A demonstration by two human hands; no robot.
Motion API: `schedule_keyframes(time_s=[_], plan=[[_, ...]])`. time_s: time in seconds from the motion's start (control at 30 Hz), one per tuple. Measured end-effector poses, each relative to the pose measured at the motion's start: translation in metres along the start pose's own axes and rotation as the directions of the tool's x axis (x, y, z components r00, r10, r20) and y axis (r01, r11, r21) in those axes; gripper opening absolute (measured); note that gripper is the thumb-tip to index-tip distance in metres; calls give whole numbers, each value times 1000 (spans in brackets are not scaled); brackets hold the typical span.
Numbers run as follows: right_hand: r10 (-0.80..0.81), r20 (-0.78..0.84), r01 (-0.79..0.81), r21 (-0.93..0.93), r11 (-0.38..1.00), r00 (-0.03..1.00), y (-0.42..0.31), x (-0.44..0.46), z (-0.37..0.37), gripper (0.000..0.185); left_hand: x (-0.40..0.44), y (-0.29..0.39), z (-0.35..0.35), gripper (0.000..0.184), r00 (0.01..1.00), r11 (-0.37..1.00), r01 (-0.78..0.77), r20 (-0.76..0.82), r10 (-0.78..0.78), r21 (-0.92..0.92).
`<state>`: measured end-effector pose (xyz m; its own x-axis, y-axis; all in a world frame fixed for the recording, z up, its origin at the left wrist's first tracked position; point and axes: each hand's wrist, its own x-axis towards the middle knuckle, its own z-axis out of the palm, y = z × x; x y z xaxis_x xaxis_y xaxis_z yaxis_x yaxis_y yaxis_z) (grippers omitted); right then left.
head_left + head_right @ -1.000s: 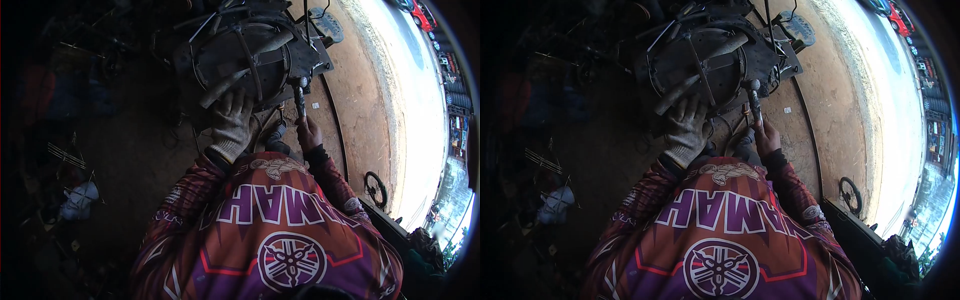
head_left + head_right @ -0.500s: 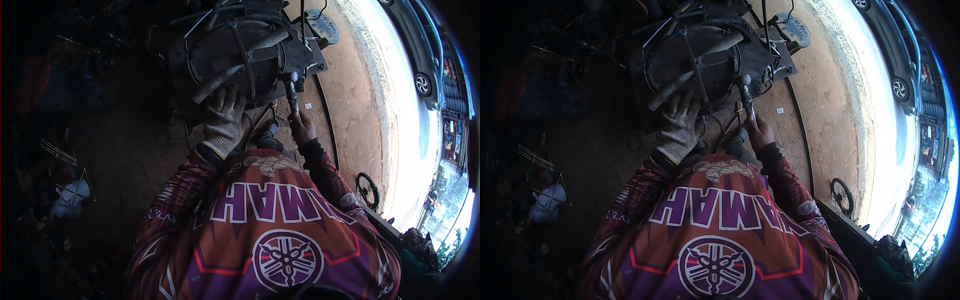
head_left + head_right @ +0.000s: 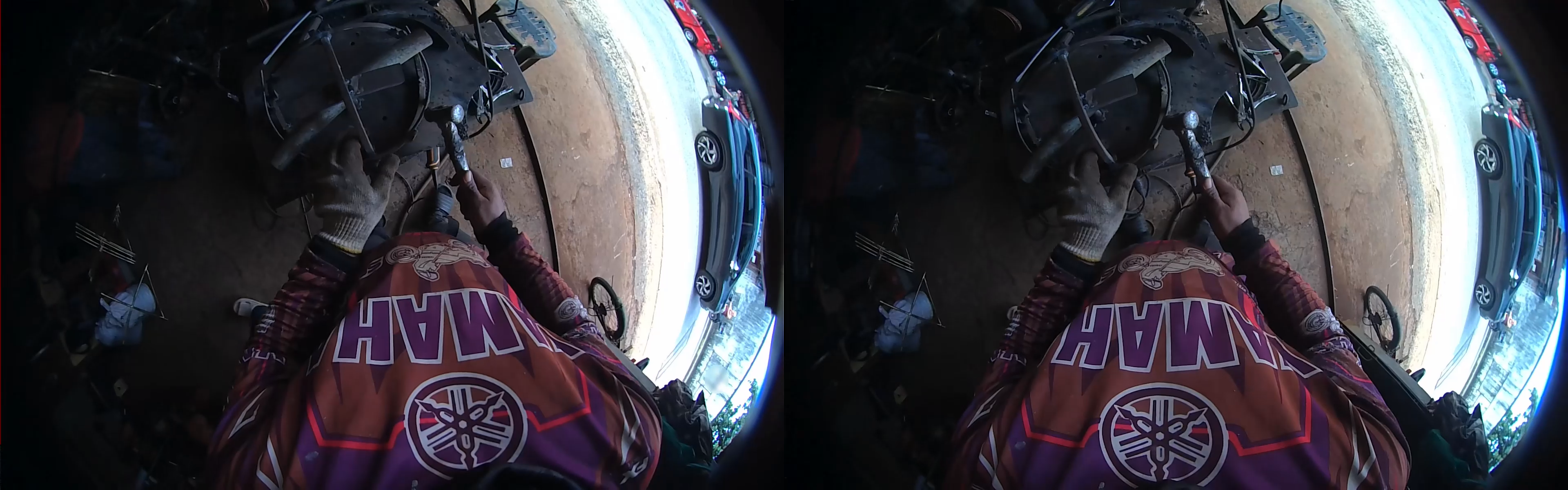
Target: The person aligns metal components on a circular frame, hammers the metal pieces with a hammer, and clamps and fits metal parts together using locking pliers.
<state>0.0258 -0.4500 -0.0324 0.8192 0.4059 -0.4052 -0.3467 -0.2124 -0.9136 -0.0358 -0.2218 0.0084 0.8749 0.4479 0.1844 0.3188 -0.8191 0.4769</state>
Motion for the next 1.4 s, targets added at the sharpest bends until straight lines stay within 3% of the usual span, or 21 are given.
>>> schedule_keyframes(time_s=[0.1, 0.27, 0.33, 0.4, 0.43, 0.47, 0.53, 0.6, 0.83, 0.93, 1.03, 1.1, 1.33, 1.4], plan=[[-53, 21, 53, 0, 999, 998, 19, 4, -28, 43, 1, 7, -4, 54, 1000, 999, 13, -6, -12, 44], [-16, 78, 10, 79, 997, 997, 33, 12, -78, 43, -1, 9, -3, 52, 994, 983, 60, -96, -43, 174], [-65, 109, 68, -25, 997, 992, 29, 15, -91, 44, -1, 15, 0, 52, 992, 977, 99, -94, -83, 187], [-27, 162, 40, -73, 997, 986, 23, 19, -103, 46, 3, 25, 5, 56, 972, 932, 234, -35, -234, 276], [-103, 175, 131, -153, 980, 979, 24, 22, -105, 48, 4, 27, 12, 56, 970, 925, 242, -41, -241, 293], [-176, 195, 219, -230, 948, 965, 24, 26, -108, 49, 7, 29, 24, 58, 967, 946, 249, -101, -232, 207], [-140, 249, 207, -267, 941, 958, 19, 34, -110, 49, 13, 34, 31, 60, 958, 959, 253, -170, -230, 129], [-101, 295, 195, -310, 931, 950, 8, 41, -109, 50, 16, 38, 32, 61, 915, 907, 401, -109, -389, 129], [-214, 446, 409, -404, 818, 869, -38, 57, -87, 46, 15, 32, 39, 61, 919, 898, 384, -183, -349, 214], [-190, 489, 453, -503, 736, 851, -45, 62, -78, 45, 16, 37, 38, 59, 906, 888, 417, -165, -390, 193], [-78, 478, 389, -598, 701, 875, -51, 64, -74, 45, 16, 35, 42, 55, 908, 889, 403, -219, -358, 218], [-183, 479, 455, -546, 703, 858, -51, 59, -76, 44, 16, 33, 41, 62, 888, 866, 459, -129, -441, 199], [-101, 519, 445, -598, 667, 849, -51, 72, -69, 47, 16, 41, 36, 89, 882, 868, 469, -142, -450, 165], [-101, 495, 403, -553, 730, 863, -53, 71, -68, 49, 16, 38, 38, 91, 892, 873, 450, -132, -432, 187]])
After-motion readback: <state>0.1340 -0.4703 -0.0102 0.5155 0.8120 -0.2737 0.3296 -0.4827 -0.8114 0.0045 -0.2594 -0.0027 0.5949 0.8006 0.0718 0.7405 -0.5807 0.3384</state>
